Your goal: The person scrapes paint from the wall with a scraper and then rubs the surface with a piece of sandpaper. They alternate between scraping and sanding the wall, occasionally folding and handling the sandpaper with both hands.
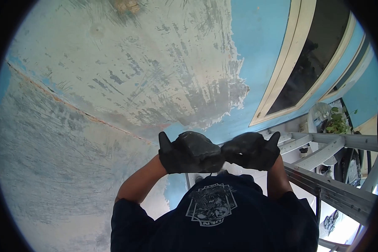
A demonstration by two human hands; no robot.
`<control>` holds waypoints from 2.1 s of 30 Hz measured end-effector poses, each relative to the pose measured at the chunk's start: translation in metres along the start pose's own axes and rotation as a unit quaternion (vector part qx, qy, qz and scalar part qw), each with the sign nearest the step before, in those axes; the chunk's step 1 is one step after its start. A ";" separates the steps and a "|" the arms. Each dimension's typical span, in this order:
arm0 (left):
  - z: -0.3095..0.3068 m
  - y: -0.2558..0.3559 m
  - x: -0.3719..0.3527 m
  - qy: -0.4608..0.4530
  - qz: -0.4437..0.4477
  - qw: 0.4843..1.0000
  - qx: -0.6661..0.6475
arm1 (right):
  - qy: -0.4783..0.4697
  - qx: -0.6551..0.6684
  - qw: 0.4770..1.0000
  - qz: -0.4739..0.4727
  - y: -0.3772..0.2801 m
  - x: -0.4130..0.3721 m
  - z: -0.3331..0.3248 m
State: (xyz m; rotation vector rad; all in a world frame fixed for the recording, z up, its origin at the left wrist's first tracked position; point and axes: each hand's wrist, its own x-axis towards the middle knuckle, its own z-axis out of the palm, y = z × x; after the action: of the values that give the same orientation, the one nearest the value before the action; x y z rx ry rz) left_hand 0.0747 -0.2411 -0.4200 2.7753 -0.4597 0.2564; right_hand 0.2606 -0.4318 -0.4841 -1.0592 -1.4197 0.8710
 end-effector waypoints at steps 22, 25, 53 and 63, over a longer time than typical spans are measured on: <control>-0.013 0.005 -0.015 0.102 -0.095 0.972 -0.190 | 0.078 -0.172 0.961 -0.202 0.003 0.010 0.004; -0.021 0.012 -0.020 0.077 -0.156 0.972 -0.160 | 0.072 -0.218 0.958 -0.170 -0.012 0.006 -0.005; -0.025 0.031 -0.024 0.272 -0.202 0.940 -0.044 | 0.076 0.146 0.985 -0.048 -0.016 -0.003 -0.011; 0.050 0.004 0.001 0.447 -0.350 0.736 -0.369 | 0.243 0.168 0.955 0.005 0.058 0.015 0.045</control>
State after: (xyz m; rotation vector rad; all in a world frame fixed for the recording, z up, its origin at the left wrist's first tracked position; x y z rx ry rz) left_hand 0.0809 -0.2621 -0.4657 1.5717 0.6046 0.9018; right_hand 0.2241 -0.3961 -0.5389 -0.9349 -0.8214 0.7591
